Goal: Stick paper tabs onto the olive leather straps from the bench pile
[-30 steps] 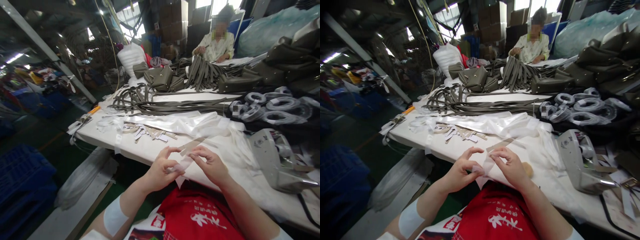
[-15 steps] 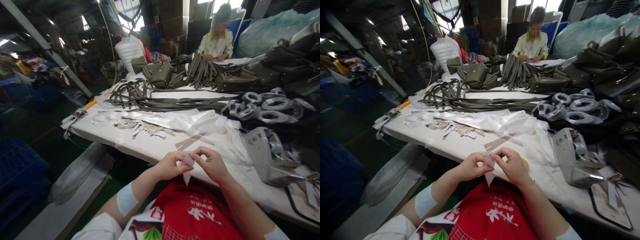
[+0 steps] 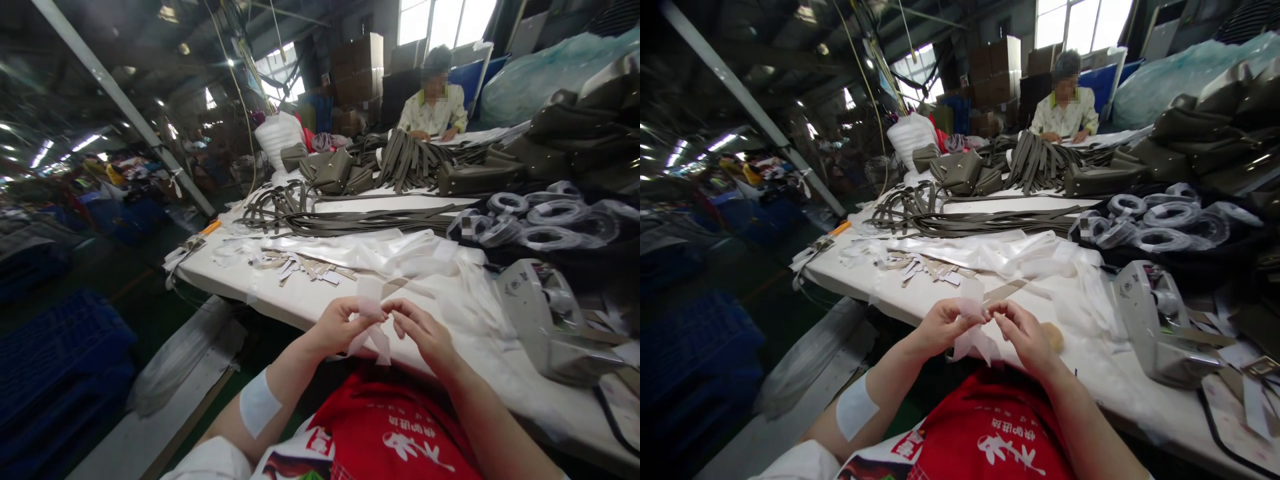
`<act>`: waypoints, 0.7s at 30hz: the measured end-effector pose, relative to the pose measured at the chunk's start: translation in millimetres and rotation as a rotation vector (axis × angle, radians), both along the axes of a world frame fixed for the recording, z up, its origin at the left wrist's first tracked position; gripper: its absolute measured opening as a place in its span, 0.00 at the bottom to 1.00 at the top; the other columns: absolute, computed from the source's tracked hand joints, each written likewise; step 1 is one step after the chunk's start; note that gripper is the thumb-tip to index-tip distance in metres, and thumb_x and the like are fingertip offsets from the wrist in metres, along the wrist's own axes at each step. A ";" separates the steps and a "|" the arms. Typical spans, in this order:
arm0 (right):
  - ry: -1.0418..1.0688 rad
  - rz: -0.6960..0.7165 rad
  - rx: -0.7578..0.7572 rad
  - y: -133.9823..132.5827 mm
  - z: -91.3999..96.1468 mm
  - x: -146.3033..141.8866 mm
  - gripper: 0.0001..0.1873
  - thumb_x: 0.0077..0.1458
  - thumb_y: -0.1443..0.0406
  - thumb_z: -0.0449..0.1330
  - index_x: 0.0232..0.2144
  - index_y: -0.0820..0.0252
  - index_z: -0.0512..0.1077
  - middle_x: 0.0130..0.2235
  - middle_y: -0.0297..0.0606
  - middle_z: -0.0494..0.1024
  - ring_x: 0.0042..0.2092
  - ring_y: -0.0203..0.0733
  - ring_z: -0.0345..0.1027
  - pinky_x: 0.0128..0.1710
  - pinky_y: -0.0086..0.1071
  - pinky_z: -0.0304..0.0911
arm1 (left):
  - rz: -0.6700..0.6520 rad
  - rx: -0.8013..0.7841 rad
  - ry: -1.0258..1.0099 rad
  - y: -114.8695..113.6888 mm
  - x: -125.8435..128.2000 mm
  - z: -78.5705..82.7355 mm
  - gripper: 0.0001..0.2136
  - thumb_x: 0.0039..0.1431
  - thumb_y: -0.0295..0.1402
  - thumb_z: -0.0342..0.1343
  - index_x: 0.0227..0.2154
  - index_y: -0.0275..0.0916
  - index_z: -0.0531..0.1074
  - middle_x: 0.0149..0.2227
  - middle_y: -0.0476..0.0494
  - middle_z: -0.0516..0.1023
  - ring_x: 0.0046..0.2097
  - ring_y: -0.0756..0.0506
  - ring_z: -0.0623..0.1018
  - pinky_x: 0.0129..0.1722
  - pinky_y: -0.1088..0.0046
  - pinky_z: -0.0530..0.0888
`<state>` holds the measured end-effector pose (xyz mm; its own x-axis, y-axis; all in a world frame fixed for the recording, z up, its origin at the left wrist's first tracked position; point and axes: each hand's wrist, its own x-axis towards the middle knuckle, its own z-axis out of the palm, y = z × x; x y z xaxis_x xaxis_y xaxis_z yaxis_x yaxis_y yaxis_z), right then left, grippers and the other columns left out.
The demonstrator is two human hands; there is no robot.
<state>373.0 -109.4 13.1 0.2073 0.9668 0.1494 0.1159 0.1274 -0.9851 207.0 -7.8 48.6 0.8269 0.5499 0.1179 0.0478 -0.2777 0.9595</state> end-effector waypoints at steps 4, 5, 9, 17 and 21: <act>0.136 0.201 -0.162 0.1 -10.3 -3.7 0.22 0.61 0.50 0.50 0.37 0.60 0.74 0.17 0.28 0.65 0.21 0.37 0.60 0.25 0.31 0.60 | 0.106 0.018 -0.036 14.6 0.6 6.5 0.13 0.58 0.41 0.61 0.32 0.34 0.81 0.36 0.39 0.83 0.41 0.43 0.80 0.46 0.70 0.74; 0.143 0.224 -0.166 2.6 -13.7 -4.9 0.22 0.60 0.50 0.51 0.35 0.60 0.74 0.18 0.29 0.67 0.22 0.37 0.61 0.25 0.31 0.60 | 0.139 0.014 -0.039 18.8 0.8 5.8 0.13 0.58 0.41 0.61 0.32 0.34 0.81 0.36 0.39 0.83 0.41 0.43 0.81 0.46 0.70 0.74; -0.102 0.042 -0.109 14.3 -22.6 -9.6 0.13 0.55 0.56 0.60 0.26 0.59 0.70 0.25 0.33 0.73 0.27 0.37 0.65 0.26 0.29 0.59 | 0.323 0.033 -0.033 37.5 0.0 0.0 0.14 0.58 0.42 0.61 0.33 0.35 0.82 0.36 0.40 0.84 0.41 0.42 0.81 0.44 0.69 0.75; -0.827 -0.233 0.404 21.1 -29.9 -27.8 0.10 0.62 0.66 0.55 0.27 0.57 0.70 0.26 0.33 0.74 0.27 0.40 0.65 0.31 0.34 0.52 | 0.646 0.081 0.007 61.5 -7.3 -1.5 0.16 0.59 0.44 0.58 0.33 0.35 0.82 0.33 0.42 0.84 0.37 0.43 0.81 0.41 0.70 0.74; -0.766 -0.175 0.352 24.3 -33.7 -31.3 0.09 0.61 0.63 0.57 0.28 0.56 0.69 0.25 0.32 0.74 0.26 0.39 0.66 0.30 0.33 0.53 | 0.688 0.014 0.017 51.6 -11.1 -7.0 0.18 0.59 0.45 0.58 0.35 0.33 0.82 0.34 0.40 0.84 0.37 0.43 0.81 0.41 0.69 0.74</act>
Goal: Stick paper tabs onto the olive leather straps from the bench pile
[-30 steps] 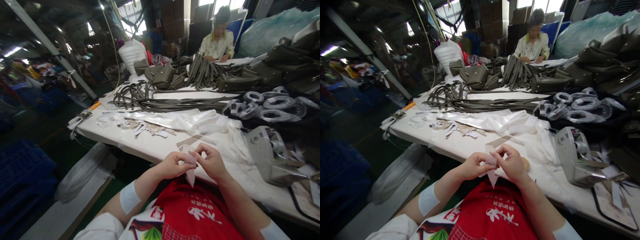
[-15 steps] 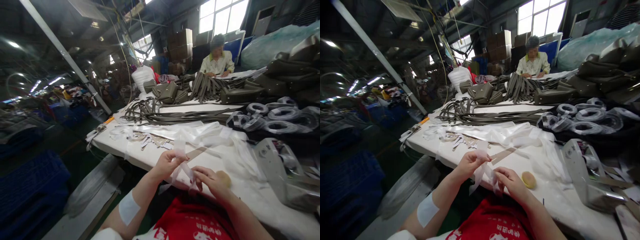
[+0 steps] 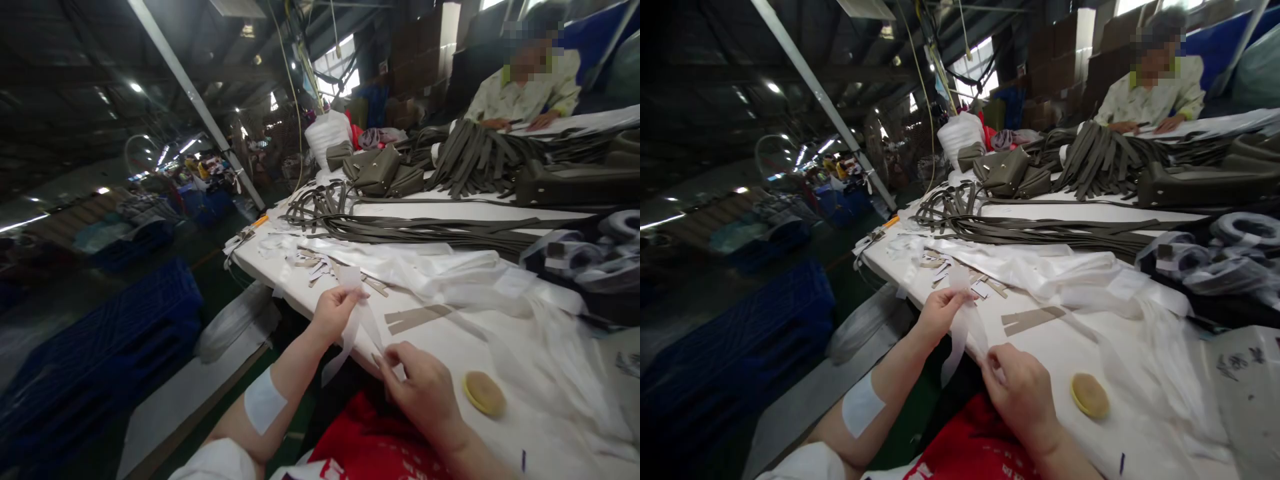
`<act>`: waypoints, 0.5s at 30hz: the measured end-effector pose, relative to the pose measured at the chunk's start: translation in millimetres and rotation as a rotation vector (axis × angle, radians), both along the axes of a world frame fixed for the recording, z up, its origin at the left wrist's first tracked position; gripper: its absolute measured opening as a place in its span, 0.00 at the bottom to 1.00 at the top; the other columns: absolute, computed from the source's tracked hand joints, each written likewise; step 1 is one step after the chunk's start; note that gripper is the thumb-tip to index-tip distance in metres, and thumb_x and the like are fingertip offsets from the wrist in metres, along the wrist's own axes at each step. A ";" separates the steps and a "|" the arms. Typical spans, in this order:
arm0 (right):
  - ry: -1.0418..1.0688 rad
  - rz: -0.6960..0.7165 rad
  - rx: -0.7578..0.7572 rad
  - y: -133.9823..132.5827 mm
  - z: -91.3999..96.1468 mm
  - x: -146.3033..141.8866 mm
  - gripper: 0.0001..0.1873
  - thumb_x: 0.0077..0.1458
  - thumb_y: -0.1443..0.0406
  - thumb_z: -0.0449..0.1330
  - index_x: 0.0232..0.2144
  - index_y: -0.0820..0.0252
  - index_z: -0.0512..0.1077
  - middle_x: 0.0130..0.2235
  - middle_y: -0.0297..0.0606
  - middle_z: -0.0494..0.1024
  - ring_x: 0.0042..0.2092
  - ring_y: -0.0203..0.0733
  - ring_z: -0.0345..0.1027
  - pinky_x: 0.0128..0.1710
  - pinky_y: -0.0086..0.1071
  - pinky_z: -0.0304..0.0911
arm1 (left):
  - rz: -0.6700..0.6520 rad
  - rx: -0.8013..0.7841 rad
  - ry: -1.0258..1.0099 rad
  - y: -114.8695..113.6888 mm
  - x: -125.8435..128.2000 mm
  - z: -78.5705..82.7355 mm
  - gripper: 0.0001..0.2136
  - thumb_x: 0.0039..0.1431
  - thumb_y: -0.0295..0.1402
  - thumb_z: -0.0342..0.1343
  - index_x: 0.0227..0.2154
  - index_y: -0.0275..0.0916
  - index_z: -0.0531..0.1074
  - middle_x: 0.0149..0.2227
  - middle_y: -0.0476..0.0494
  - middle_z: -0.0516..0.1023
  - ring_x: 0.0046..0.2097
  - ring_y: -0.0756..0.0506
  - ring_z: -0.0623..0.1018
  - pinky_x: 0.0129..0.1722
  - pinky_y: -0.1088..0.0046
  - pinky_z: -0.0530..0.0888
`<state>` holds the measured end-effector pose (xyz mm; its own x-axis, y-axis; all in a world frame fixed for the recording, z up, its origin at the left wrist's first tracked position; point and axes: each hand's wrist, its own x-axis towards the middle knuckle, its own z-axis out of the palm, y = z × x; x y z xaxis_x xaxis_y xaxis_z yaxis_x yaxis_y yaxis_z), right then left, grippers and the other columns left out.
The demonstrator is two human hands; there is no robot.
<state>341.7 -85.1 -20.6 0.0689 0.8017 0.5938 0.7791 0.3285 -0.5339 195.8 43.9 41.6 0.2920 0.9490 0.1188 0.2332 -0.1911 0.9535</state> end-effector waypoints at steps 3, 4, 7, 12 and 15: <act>0.052 0.030 -0.135 4.4 -1.9 3.4 0.06 0.59 0.61 0.59 0.30 0.56 0.70 0.27 0.31 0.76 0.28 0.39 0.70 0.30 0.32 0.55 | 0.065 0.091 0.079 -11.6 -4.2 -2.3 0.17 0.61 0.44 0.56 0.35 0.34 0.82 0.36 0.40 0.84 0.40 0.42 0.81 0.45 0.68 0.74; 0.059 0.052 -0.187 5.9 -2.7 4.7 0.05 0.58 0.61 0.60 0.32 0.56 0.71 0.29 0.32 0.77 0.29 0.40 0.71 0.31 0.32 0.57 | 0.086 0.127 0.112 -14.9 -6.1 -2.1 0.16 0.62 0.43 0.55 0.35 0.35 0.82 0.37 0.41 0.84 0.41 0.42 0.81 0.46 0.68 0.73; 0.109 0.146 -0.359 9.5 -5.5 7.1 0.10 0.53 0.60 0.63 0.38 0.55 0.72 0.35 0.33 0.79 0.32 0.41 0.73 0.33 0.32 0.60 | 0.124 0.224 0.193 -19.2 -14.4 1.6 0.16 0.65 0.42 0.52 0.36 0.36 0.81 0.38 0.42 0.83 0.43 0.43 0.80 0.47 0.69 0.73; 0.242 0.200 -0.461 16.2 -6.1 3.8 0.07 0.57 0.59 0.59 0.35 0.54 0.73 0.32 0.32 0.78 0.26 0.37 0.67 0.30 0.33 0.61 | 0.088 0.294 0.203 -7.7 -38.9 15.4 0.15 0.65 0.41 0.53 0.36 0.37 0.81 0.40 0.42 0.83 0.45 0.43 0.80 0.50 0.69 0.73; 0.370 0.194 -0.387 23.1 0.5 -0.6 0.10 0.59 0.57 0.57 0.35 0.55 0.73 0.30 0.33 0.76 0.25 0.37 0.65 0.28 0.32 0.61 | -0.064 0.214 0.146 -4.4 -51.4 22.6 0.15 0.64 0.41 0.54 0.37 0.37 0.81 0.42 0.40 0.83 0.46 0.43 0.80 0.52 0.68 0.72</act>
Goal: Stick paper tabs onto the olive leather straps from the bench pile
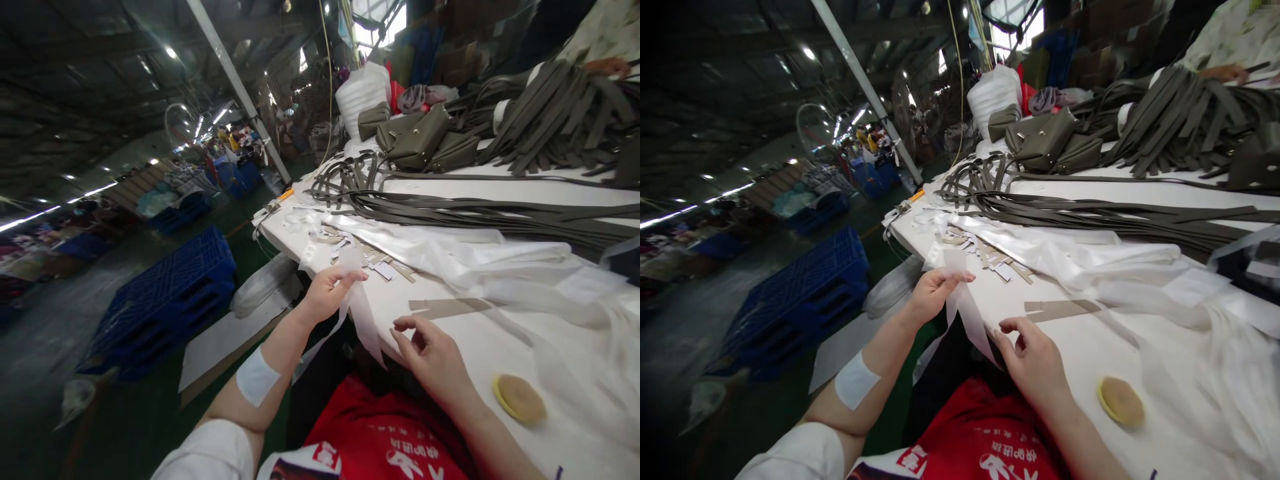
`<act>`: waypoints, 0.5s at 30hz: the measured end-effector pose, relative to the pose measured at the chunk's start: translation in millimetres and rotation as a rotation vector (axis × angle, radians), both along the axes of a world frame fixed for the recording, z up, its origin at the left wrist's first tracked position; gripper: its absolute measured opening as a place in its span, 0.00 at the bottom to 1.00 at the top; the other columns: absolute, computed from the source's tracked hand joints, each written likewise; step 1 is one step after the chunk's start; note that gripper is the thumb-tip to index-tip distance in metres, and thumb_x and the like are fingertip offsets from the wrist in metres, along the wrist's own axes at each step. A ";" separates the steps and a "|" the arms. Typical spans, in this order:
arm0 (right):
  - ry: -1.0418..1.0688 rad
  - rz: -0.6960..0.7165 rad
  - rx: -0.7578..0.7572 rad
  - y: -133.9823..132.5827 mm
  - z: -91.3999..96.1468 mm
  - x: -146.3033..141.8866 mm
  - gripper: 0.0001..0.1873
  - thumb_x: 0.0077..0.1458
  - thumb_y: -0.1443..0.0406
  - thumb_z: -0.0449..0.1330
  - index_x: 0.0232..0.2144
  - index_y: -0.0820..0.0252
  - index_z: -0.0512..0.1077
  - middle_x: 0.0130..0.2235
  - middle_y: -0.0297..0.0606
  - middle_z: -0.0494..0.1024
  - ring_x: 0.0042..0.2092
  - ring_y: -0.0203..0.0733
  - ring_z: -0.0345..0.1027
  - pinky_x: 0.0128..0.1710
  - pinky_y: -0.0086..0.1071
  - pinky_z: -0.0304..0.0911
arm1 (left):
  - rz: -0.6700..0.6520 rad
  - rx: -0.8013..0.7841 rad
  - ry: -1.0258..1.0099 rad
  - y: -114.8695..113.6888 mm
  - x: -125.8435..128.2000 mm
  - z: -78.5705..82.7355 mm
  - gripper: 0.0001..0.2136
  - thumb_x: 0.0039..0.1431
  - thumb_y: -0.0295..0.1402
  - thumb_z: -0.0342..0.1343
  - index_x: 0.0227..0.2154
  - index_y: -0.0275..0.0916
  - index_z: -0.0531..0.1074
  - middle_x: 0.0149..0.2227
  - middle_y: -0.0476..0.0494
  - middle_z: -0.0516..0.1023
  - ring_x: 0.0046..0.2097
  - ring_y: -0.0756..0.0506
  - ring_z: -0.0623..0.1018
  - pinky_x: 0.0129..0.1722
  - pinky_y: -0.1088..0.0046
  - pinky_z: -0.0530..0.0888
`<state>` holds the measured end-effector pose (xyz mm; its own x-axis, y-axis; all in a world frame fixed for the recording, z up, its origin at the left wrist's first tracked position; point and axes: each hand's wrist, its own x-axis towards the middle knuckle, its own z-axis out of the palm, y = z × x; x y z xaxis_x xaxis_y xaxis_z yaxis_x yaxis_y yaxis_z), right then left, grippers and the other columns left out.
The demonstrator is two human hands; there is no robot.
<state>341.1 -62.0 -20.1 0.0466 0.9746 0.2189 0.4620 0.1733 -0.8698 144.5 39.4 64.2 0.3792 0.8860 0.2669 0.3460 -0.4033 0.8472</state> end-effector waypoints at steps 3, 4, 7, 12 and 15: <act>0.110 -0.008 0.083 5.7 10.8 -5.1 0.10 0.59 0.57 0.57 0.38 0.56 0.73 0.33 0.35 0.76 0.28 0.37 0.67 0.31 0.31 0.63 | -0.184 -0.113 0.022 -9.0 -2.4 -1.2 0.15 0.65 0.41 0.53 0.37 0.35 0.80 0.41 0.39 0.83 0.45 0.44 0.80 0.50 0.71 0.73; 0.134 -0.010 0.106 6.9 14.3 -6.9 0.10 0.59 0.57 0.58 0.39 0.56 0.72 0.35 0.35 0.76 0.29 0.37 0.68 0.32 0.31 0.63 | -0.241 -0.132 0.047 -13.9 -1.5 -4.1 0.16 0.65 0.41 0.52 0.37 0.35 0.80 0.41 0.39 0.83 0.44 0.44 0.80 0.48 0.72 0.73; 0.145 -0.004 0.134 8.8 21.9 -12.3 0.11 0.59 0.57 0.60 0.39 0.56 0.72 0.36 0.35 0.76 0.30 0.36 0.67 0.34 0.31 0.64 | -0.393 -0.134 0.148 -29.0 1.8 -18.5 0.18 0.67 0.41 0.49 0.36 0.34 0.79 0.37 0.40 0.82 0.40 0.46 0.79 0.43 0.74 0.73; 0.090 0.070 0.057 7.2 22.3 -21.9 0.08 0.59 0.59 0.60 0.34 0.56 0.76 0.31 0.35 0.75 0.30 0.38 0.67 0.31 0.31 0.63 | -0.455 -0.089 0.206 -40.7 -0.2 -44.4 0.20 0.66 0.41 0.49 0.25 0.33 0.76 0.25 0.46 0.75 0.30 0.50 0.72 0.32 0.78 0.68; 0.086 0.077 0.033 1.8 20.3 -26.8 0.11 0.60 0.59 0.59 0.28 0.57 0.76 0.29 0.36 0.75 0.31 0.39 0.67 0.31 0.31 0.62 | -0.428 -0.119 0.148 -43.0 -1.3 -52.9 0.17 0.64 0.40 0.53 0.26 0.33 0.76 0.27 0.45 0.75 0.31 0.49 0.73 0.32 0.77 0.68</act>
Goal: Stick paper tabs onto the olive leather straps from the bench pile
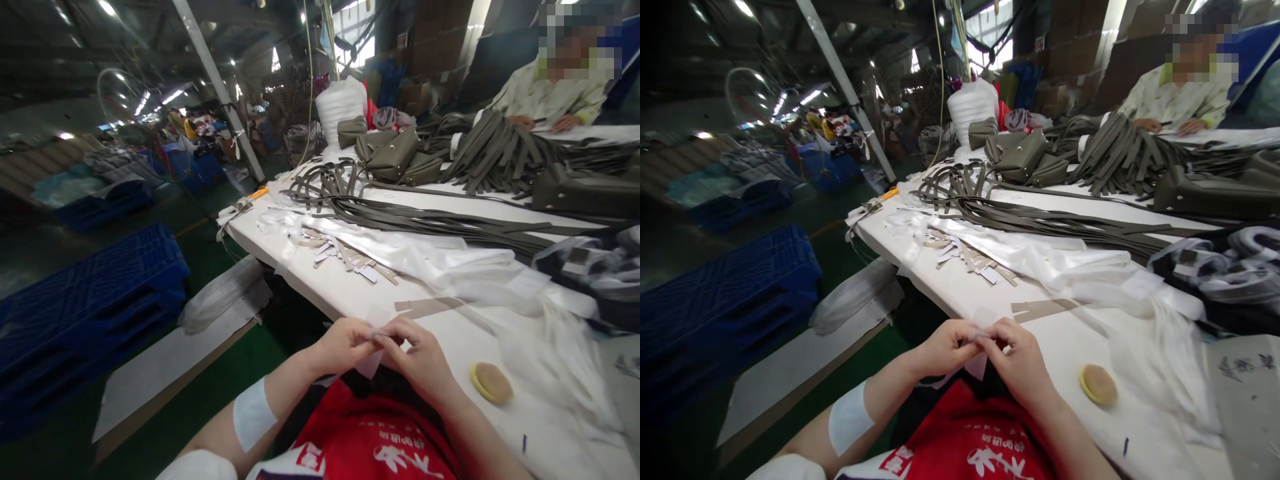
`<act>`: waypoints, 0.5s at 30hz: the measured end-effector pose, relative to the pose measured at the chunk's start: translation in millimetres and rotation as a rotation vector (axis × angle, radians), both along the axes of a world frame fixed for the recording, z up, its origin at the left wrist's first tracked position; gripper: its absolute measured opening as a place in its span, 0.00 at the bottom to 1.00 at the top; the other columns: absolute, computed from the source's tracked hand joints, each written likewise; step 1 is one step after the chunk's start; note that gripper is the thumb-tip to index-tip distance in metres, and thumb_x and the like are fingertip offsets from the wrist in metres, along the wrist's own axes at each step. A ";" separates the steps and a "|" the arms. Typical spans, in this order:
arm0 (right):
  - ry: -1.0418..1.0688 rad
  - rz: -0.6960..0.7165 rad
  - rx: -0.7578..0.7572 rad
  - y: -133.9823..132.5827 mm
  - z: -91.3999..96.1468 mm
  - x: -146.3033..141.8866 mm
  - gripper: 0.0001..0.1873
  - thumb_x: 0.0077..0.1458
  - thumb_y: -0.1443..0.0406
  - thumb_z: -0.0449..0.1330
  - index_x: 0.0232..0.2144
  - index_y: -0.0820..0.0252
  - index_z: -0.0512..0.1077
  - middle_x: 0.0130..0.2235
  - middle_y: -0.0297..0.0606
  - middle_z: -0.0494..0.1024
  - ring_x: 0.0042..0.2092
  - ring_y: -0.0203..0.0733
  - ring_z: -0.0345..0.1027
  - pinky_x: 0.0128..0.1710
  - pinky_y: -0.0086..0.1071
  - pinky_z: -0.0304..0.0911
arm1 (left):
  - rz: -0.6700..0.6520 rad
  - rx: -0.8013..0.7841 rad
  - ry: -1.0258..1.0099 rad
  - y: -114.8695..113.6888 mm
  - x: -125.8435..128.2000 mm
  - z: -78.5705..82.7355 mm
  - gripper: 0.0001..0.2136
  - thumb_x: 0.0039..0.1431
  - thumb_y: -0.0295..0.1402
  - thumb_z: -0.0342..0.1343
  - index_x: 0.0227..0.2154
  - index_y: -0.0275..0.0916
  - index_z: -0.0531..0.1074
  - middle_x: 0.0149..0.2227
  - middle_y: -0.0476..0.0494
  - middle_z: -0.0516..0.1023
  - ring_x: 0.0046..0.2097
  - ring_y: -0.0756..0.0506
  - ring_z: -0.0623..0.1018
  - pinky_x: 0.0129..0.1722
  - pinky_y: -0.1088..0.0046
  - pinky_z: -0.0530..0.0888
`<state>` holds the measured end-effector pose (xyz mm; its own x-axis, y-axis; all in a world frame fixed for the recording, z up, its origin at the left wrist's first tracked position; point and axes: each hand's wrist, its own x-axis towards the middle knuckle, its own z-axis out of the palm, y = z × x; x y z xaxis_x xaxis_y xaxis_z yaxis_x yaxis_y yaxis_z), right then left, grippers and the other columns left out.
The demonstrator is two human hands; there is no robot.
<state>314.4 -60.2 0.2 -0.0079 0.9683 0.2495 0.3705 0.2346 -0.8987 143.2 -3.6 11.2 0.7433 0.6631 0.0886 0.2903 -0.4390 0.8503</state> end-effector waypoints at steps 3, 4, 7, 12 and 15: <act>-0.045 -0.088 0.009 -7.5 -0.8 0.9 0.16 0.58 0.57 0.60 0.22 0.57 0.71 0.24 0.33 0.71 0.27 0.37 0.63 0.28 0.30 0.59 | 0.007 -0.046 -0.042 -3.4 3.2 -1.9 0.14 0.62 0.40 0.55 0.30 0.33 0.78 0.30 0.43 0.78 0.33 0.48 0.75 0.34 0.77 0.69; -0.054 -0.106 0.019 -9.7 -0.7 3.3 0.17 0.58 0.56 0.61 0.21 0.57 0.69 0.23 0.33 0.70 0.26 0.36 0.62 0.28 0.30 0.59 | -0.001 -0.056 -0.049 -4.7 5.0 -1.0 0.15 0.62 0.39 0.55 0.29 0.33 0.78 0.29 0.43 0.78 0.33 0.48 0.75 0.34 0.77 0.69; -0.010 -0.139 0.045 -14.2 0.5 15.6 0.15 0.60 0.55 0.57 0.26 0.58 0.71 0.27 0.34 0.72 0.30 0.38 0.64 0.31 0.31 0.61 | -0.042 -0.060 -0.062 -8.2 10.4 5.2 0.15 0.62 0.39 0.54 0.26 0.34 0.78 0.28 0.44 0.78 0.32 0.48 0.76 0.33 0.77 0.70; 0.062 -0.053 -0.102 -14.9 6.0 29.2 0.15 0.59 0.56 0.57 0.43 0.59 0.75 0.37 0.38 0.77 0.33 0.39 0.68 0.34 0.32 0.64 | -0.148 -0.051 -0.066 -12.2 13.0 15.1 0.15 0.62 0.36 0.53 0.24 0.36 0.79 0.27 0.44 0.79 0.32 0.49 0.77 0.36 0.78 0.71; 0.045 0.016 -0.152 -15.9 8.8 23.7 0.12 0.57 0.59 0.60 0.26 0.60 0.74 0.26 0.34 0.73 0.30 0.38 0.66 0.31 0.30 0.61 | -0.197 -0.053 -0.045 -15.2 11.5 13.7 0.13 0.61 0.35 0.55 0.26 0.36 0.80 0.32 0.43 0.79 0.34 0.48 0.77 0.37 0.77 0.71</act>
